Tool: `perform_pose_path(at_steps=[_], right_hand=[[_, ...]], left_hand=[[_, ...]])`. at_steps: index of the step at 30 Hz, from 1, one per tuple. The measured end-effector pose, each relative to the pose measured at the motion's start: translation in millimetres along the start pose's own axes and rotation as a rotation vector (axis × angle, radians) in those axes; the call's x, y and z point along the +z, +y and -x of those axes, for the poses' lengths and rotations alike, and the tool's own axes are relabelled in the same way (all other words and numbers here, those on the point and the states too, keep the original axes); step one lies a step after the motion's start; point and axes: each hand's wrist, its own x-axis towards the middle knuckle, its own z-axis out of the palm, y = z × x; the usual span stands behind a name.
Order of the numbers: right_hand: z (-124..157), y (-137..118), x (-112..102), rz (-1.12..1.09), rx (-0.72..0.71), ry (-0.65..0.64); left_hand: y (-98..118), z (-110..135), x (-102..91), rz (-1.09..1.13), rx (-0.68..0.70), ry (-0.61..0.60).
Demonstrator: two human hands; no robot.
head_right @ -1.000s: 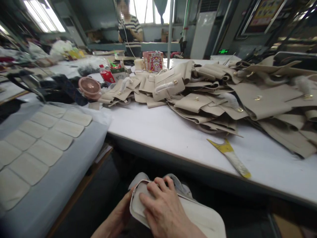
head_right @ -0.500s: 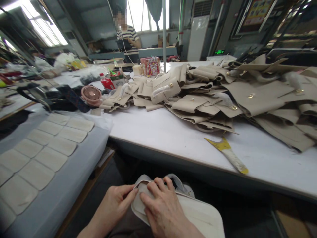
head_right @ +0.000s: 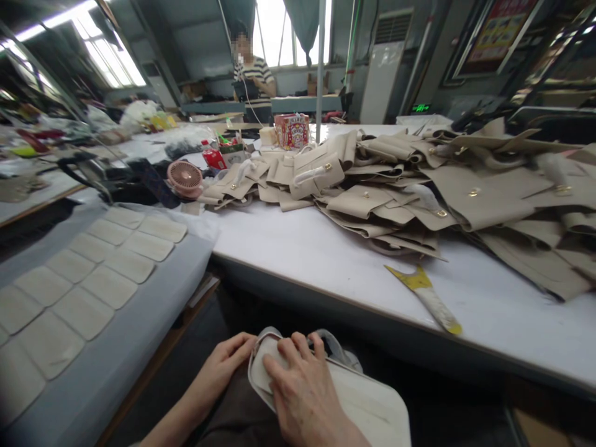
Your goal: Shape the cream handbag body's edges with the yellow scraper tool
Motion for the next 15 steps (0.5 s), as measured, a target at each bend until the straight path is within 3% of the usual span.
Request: perform_pose_path(at_steps=[3,6,11,15], right_hand=[[-1,-1,-1,-0.020,0.000,0.001],[-2,-2,-2,0.012,-0.024,-0.018],[-2,0,-2,0.005,-0.028,-0.033],[-1,2,5,0.054,-0.020,0.049]], left_hand=[[-26,0,6.1,0.439,-0.111,-0.078],[-44,1,18.3,0.720,-0.187,-0.124],[-47,4,25.8,0.786,-0.253,-0.173],[-43,3,23.8,0.782,-0.257,-0.153]])
